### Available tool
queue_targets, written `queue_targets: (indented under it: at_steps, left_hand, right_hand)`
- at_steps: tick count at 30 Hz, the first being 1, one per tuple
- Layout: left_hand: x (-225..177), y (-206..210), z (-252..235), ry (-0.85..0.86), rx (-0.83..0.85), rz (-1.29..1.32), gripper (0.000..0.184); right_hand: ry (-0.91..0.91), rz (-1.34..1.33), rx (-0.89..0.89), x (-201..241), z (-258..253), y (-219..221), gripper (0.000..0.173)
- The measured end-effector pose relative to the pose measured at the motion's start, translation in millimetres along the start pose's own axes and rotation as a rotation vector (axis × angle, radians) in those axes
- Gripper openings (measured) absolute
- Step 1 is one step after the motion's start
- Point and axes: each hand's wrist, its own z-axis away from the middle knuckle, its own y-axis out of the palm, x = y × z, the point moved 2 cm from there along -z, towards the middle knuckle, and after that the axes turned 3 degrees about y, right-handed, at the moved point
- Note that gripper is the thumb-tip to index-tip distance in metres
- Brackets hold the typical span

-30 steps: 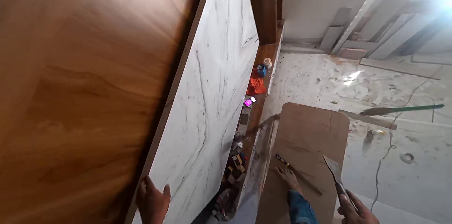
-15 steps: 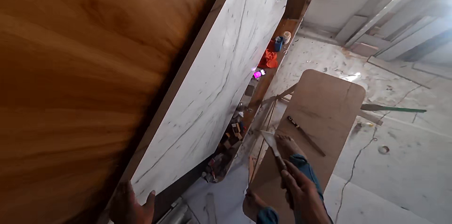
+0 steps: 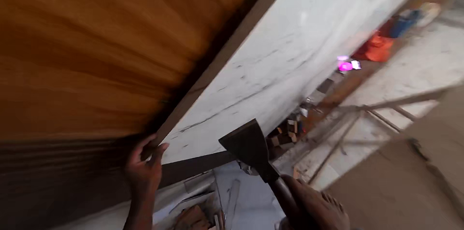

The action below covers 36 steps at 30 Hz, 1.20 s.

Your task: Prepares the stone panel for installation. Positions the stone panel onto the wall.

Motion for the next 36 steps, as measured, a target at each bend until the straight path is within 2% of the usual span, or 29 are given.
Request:
queue_targets:
  at_steps: [2, 5, 7, 10, 12, 14, 16, 18, 20, 22, 25, 26, 28, 32, 36]
  left_hand:
    - [9.4, 1.5, -1.7, -0.005, -0.051, 0.043, 0.051]
    - [19.1, 2.0, -4.9, 0.003, -0.041, 0.083, 0.061]
    - [18.6, -4.0, -9.5, 0.0, 0.002, 0.101, 0.069]
    - [25.9, -12.0, -5.4, 0.086, -0.018, 0.005, 0.08]
    - [21.5, -12.4, 24.7, 0.105, -0.205, 0.037, 0.07]
    - [12.5, 9.5, 78.3, 0.071, -0.413, 0.313, 0.056]
    - [0.9, 51.0, 122.6, 0.016, -0.432, 0.651, 0.071]
    - [-2.8, 86.9, 149.8, -0.056, -0.477, 0.865, 0.085]
    - [10.6, 104.9, 156.7, -0.155, -0.67, 0.877, 0.068]
    - [36.3, 104.7, 153.8, -0.236, -0.769, 0.75, 0.052]
    - [71.8, 93.8, 149.5, -0.335, -0.65, 0.551, 0.049]
    - [80.3, 89.6, 146.8, -0.342, -0.591, 0.542, 0.055]
    - [91.2, 83.2, 140.7, -0.291, -0.545, 0.573, 0.06]
    - [106.6, 75.9, 131.4, -0.117, -0.556, 0.712, 0.05]
    - [119.7, 68.4, 124.8, -0.05, -0.528, 0.716, 0.04]
  right_hand:
    - [-0.121, 0.061, 0.114, -11.0, -30.7, 11.6, 0.061]
    - [-0.301, 0.093, 0.2, -28.9, -67.6, 42.5, 0.056]
    - [-0.416, 0.118, 0.208, -38.4, -85.5, 65.7, 0.053]
    - [-0.562, 0.169, 0.183, -48.5, -107.0, 94.2, 0.052]
    - [-0.635, 0.206, 0.154, -56.1, -118.4, 113.5, 0.052]
    - [-0.692, 0.265, 0.098, -69.7, -123.5, 138.5, 0.053]
    - [-0.729, 0.33, 0.02, -89.0, -123.1, 171.7, 0.05]
    - [-0.726, 0.339, -0.018, -109.0, -115.3, 205.5, 0.04]
    - [-0.684, 0.319, 0.039, -121.6, -105.1, 231.3, 0.034]
    - [-0.654, 0.307, 0.13, -138.5, -102.1, 251.7, 0.041]
    - [-0.652, 0.215, 0.156, -155.0, -108.3, 283.3, 0.051]
    - [-0.646, 0.191, 0.134, -157.0, -110.0, 293.3, 0.052]
    - [-0.628, 0.192, 0.059, -159.7, -110.1, 309.0, 0.053]
    - [-0.609, 0.122, -0.017, -163.7, -111.6, 332.4, 0.058]
    - [-0.614, -0.002, 0.033, -171.3, -119.9, 348.4, 0.063]
